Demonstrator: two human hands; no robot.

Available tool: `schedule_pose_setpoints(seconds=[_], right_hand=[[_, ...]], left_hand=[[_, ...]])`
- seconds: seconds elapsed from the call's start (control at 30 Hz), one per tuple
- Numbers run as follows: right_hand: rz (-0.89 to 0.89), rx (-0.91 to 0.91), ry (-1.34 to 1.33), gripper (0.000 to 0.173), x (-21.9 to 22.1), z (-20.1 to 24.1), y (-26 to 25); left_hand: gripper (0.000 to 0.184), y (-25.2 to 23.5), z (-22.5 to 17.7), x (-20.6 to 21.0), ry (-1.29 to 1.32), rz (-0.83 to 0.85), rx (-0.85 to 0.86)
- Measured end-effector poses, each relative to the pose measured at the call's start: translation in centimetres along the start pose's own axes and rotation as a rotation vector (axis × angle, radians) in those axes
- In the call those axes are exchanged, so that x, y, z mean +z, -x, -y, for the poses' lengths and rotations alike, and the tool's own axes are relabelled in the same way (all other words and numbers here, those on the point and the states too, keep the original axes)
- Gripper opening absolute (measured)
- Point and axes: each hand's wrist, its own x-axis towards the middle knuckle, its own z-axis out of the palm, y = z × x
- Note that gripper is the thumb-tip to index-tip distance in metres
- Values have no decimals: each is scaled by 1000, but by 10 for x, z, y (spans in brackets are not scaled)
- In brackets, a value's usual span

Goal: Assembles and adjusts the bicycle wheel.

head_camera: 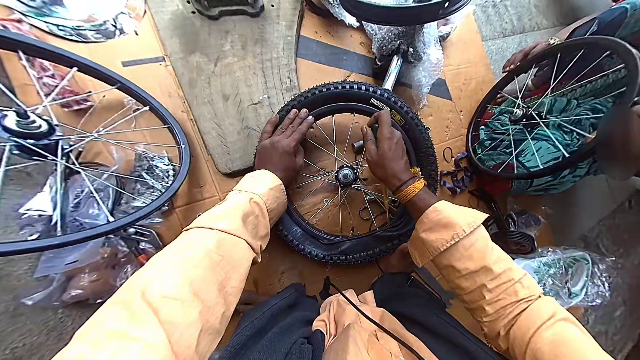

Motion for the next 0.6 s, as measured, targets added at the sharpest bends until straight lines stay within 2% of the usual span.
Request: schedule_pose_setpoints(seconds=[0.43, 0.6], right_hand=[[-48, 28, -6, 21, 4, 0, 5], [105, 78, 146, 25, 3, 8, 4]], left_hand=[[58, -1, 1, 1, -18, -18, 1], [58, 0, -1, 0, -14, -2, -6]])
